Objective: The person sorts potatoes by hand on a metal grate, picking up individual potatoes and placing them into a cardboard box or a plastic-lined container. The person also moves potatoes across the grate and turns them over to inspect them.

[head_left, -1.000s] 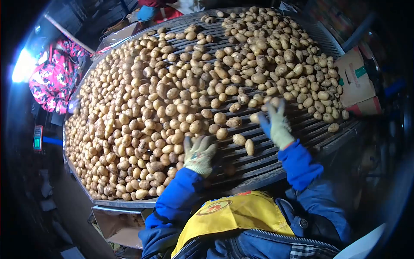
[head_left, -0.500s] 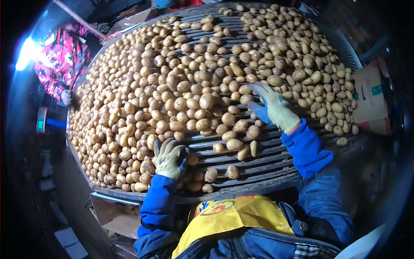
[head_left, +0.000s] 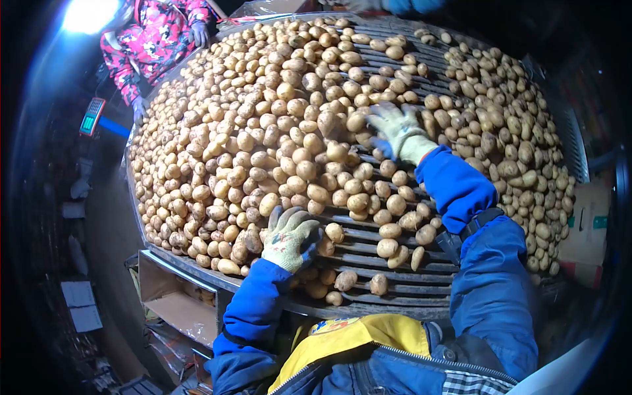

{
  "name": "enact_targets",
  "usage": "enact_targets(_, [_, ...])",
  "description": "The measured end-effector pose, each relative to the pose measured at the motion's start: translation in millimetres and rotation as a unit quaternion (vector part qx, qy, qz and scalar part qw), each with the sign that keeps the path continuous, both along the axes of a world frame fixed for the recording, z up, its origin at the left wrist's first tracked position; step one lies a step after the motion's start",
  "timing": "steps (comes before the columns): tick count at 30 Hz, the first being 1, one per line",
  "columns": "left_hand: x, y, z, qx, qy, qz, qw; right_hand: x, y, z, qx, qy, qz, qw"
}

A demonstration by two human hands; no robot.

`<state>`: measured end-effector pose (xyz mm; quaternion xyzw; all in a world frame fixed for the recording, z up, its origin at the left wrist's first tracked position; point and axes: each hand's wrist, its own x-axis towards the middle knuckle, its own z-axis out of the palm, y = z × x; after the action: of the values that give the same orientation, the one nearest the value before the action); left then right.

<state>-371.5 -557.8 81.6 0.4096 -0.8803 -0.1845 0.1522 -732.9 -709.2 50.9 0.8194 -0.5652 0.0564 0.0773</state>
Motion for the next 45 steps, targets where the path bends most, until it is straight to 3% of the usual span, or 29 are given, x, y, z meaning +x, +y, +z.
enact_targets(1, [-1, 0, 1, 0.0, 0.006, 0.003, 1.0, -14, -10, 12, 0.066, 0.074, -0.016, 0.995])
enact_targets(2, [-1, 1, 1, -0.002, 0.006, 0.008, 1.0, -28, -20, 5, -0.038, 0.068, -0.028, 0.997])
enact_targets(6, [-2, -1, 7, 0.021, 0.004, 0.009, 1.0, -68, -29, 9, -0.023, -0.088, -0.155, 0.984])
enact_targets(8, [-1, 0, 3, 0.067, 0.064, 0.042, 0.995, -66, -14, 20, 0.036, -0.036, -0.154, 0.987])
enact_targets(9, [-6, -1, 8, 0.078, 0.133, 0.09, 0.984, -60, -2, 19, 0.008, -0.042, -0.103, 0.994])
enact_targets(10, [-11, -2, 15, 0.071, 0.165, 0.144, 0.973, -54, 15, 17, -0.01, -0.049, -0.095, 0.994])
enact_targets(12, [-18, -20, 21, -0.001, 0.223, 0.136, 0.965, -36, 48, 30, 0.045, -0.023, -0.092, 0.994])
enact_targets(15, [-32, -54, 32, -0.051, 0.099, 0.116, 0.987, -21, 92, 23, 0.087, -0.055, -0.026, 0.994])
enact_targets(18, [-53, -78, 7, -0.045, -0.002, 0.095, 0.995, -9, 126, 25, 0.048, -0.212, 0.043, 0.975])
enact_targets(20, [-70, -66, 2, -0.052, 0.018, 0.057, 0.997, 1, 149, 58, 0.144, -0.238, 0.039, 0.96])
enact_targets(22, [-73, -48, 12, -0.017, -0.002, 0.053, 0.998, 14, 153, 89, 0.268, -0.293, -0.118, 0.91])
enact_targets(23, [-75, -42, 22, 0.038, 0.015, 0.056, 0.998, 14, 150, 89, 0.263, -0.345, -0.141, 0.89])
enact_targets(24, [-70, -42, 28, 0.057, 0.055, -0.007, 0.997, 13, 147, 88, 0.255, -0.396, -0.163, 0.867])
enact_targets(25, [-70, -39, 27, 0.141, 0.072, -0.039, 0.987, 16, 146, 76, 0.245, -0.51, -0.183, 0.804])
enact_targets(26, [-70, -33, 25, 0.225, 0.088, -0.07, 0.968, 30, 148, 87, 0.197, -0.565, -0.146, 0.788])
enact_targets(28, [-80, -8, 26, 0.064, 0.181, -0.032, 0.981, 62, 147, 101, 0.258, -0.602, -0.263, 0.708])
enact_targets(30, [-91, 8, 33, 0.241, 0.319, 0.121, 0.908, 88, 151, 98, 0.263, -0.61, -0.165, 0.729])
enact_targets(31, [-88, 5, 39, 0.375, 0.428, 0.121, 0.813, 95, 160, 98, 0.291, -0.678, -0.107, 0.666])
enact_targets(33, [-79, -3, 35, 0.515, 0.546, 0.138, 0.646, 97, 155, 94, 0.212, -0.642, -0.052, 0.735])
enact_targets(35, [-68, -1, 39, 0.678, 0.584, 0.176, 0.41, 78, 134, 82, 0.119, -0.592, -0.031, 0.796])
enact_targets(36, [-55, -2, 14, 0.715, 0.548, 0.155, 0.405, 49, 118, 72, 0.174, -0.644, -0.099, 0.738])
enact_targets(37, [-56, 1, 17, 0.714, 0.555, 0.172, 0.391, 22, 101, 64, 0.125, -0.559, -0.146, 0.807])
enact_targets(38, [-57, 3, 19, 0.713, 0.561, 0.189, 0.376, 3, 82, 69, 0.139, -0.546, -0.263, 0.783])
enact_targets(39, [-55, 4, 18, 0.713, 0.562, 0.189, 0.374, -32, 67, 50, 0.032, -0.391, -0.25, 0.885])
enact_targets(40, [-51, 3, 17, 0.715, 0.562, 0.189, 0.371, -67, 55, 36, 0.034, -0.382, -0.266, 0.884])
enact_targets(42, [-51, 2, 15, 0.704, 0.561, 0.196, 0.389, -67, 64, 24, 0.111, -0.103, -0.289, 0.945])
enact_targets(43, [-51, -1, 11, 0.709, 0.577, 0.159, 0.373, -51, 84, 16, 0.079, -0.151, -0.204, 0.964])
enact_targets(44, [-50, -3, 7, 0.714, 0.591, 0.124, 0.353, -34, 103, 4, 0.027, -0.073, -0.154, 0.985])
enact_targets(45, [-54, -4, 9, 0.716, 0.592, 0.136, 0.345, 2, 123, 28, 0.121, -0.093, -0.195, 0.969])
